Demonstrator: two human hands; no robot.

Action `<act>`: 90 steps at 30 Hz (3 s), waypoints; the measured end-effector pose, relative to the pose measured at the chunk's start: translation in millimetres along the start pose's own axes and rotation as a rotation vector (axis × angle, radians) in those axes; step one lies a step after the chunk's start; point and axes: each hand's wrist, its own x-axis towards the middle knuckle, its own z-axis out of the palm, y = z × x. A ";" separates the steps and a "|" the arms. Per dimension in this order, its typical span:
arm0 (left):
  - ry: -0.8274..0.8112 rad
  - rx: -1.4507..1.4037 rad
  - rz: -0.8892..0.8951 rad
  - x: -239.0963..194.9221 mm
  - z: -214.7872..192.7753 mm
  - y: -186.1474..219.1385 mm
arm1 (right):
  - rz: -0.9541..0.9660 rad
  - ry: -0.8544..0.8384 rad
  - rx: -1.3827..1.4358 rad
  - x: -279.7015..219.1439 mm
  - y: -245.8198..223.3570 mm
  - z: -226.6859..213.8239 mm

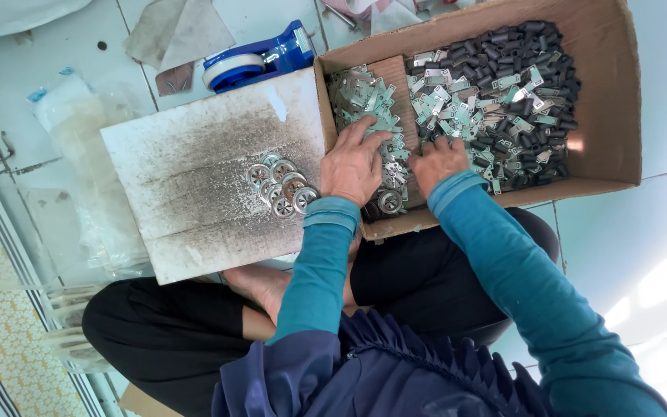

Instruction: Sorting small metal components from a bulk container and placing them into plastic bags for packaging.

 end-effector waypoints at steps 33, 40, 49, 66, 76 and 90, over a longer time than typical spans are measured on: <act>0.419 -0.429 0.237 -138.5 -81.4 -47.8 | 0.260 0.355 0.447 0.2 10.3 -16.1; 0.481 -0.479 0.052 -181.4 -151.6 -114.1 | -0.248 0.805 0.622 14.3 -185.5 -107.4; 0.613 -0.471 -0.414 -210.7 -208.5 -262.0 | -0.587 0.824 0.669 61.8 -350.5 -152.4; 0.482 -0.248 -0.999 -217.3 -226.9 -306.6 | -0.526 0.956 0.334 61.3 -384.7 -148.1; 0.714 -0.227 -0.926 -217.9 -231.9 -300.0 | -0.488 0.921 0.348 61.2 -384.1 -146.1; 0.761 -1.196 -0.710 -250.3 -319.3 -195.5 | -0.260 0.358 1.288 8.9 -363.6 -222.8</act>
